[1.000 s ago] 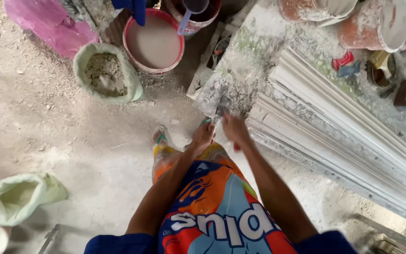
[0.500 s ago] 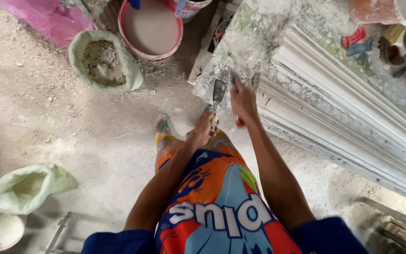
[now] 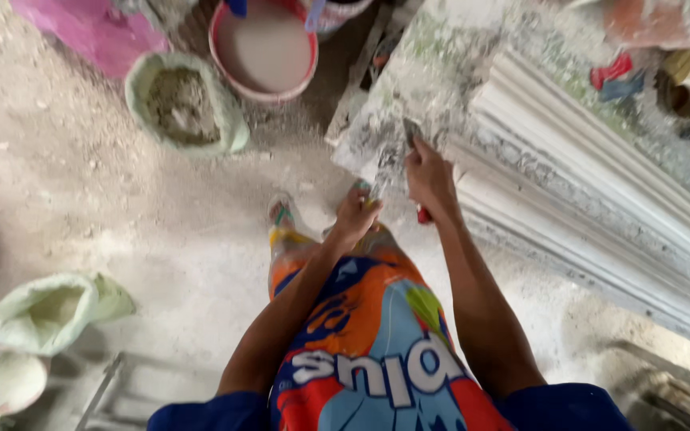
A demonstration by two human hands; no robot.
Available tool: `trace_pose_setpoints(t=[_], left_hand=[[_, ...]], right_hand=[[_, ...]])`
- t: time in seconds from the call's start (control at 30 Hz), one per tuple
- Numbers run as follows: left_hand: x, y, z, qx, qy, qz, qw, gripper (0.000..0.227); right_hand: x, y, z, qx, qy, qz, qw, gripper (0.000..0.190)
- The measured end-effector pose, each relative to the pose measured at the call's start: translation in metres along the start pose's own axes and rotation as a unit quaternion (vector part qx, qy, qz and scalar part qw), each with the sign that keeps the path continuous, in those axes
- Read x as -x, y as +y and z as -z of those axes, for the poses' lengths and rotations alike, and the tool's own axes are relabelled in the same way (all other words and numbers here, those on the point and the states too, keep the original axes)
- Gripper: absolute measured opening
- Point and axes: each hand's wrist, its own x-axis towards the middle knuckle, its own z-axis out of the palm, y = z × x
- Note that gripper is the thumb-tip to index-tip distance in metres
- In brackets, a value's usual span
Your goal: The person uses a scraper to clean excess material from decorative gypsum molding, then walks to a staging area to open bags of gypsum casting powder using a knife, pouring the powder into a bucket.
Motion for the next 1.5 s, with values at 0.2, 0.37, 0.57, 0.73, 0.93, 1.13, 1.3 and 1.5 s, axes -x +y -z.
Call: trace_pose_setpoints(t=[0.2,0.37,0.57,0.73,0.93,1.13,1.3,1.5], left_hand=[[0.005,-0.005,-0.014,-0.353,0.059,-0.1,0.928,0.032],[0.008,-0.008,-0.017,-0.398,0.089,-0.154,0.9,0.038],[0.011,-0.017,-0.012,-0.387,0.067,-0.078,0.916,0.039],[0.014,-0.001,-0.007,-0.408,0.057,-0.102,0.906,0.04],[0.01,-0.008,-0.001,-0.402,0.049,-0.056,0.913,0.04],[-0.008,0.003,-0.001,-0.444,0.068,-0.059,0.892,0.038],[0.005,0.004,-0.002,-0.438,0.049,-0.072,0.895,0.039],[0.007,-0.007,0.0,-0.421,0.032,0.0,0.907,0.034]], right_hand=[[0.005,0.067,-0.092,0.092,-0.115,0.049,0.988,0.051],[-0.049,0.069,-0.077,0.043,-0.1,0.026,0.994,0.061],[-0.018,0.089,-0.095,0.006,-0.103,0.028,0.994,0.058],[-0.057,0.074,-0.094,-0.083,-0.034,0.092,0.992,0.052],[-0.04,0.102,-0.116,0.013,-0.114,0.013,0.993,0.061],[-0.036,0.089,-0.102,-0.004,-0.046,0.053,0.998,0.056],[-0.058,0.061,-0.072,-0.074,-0.008,0.078,0.994,0.052],[0.003,0.07,-0.094,0.013,-0.106,0.025,0.994,0.062]])
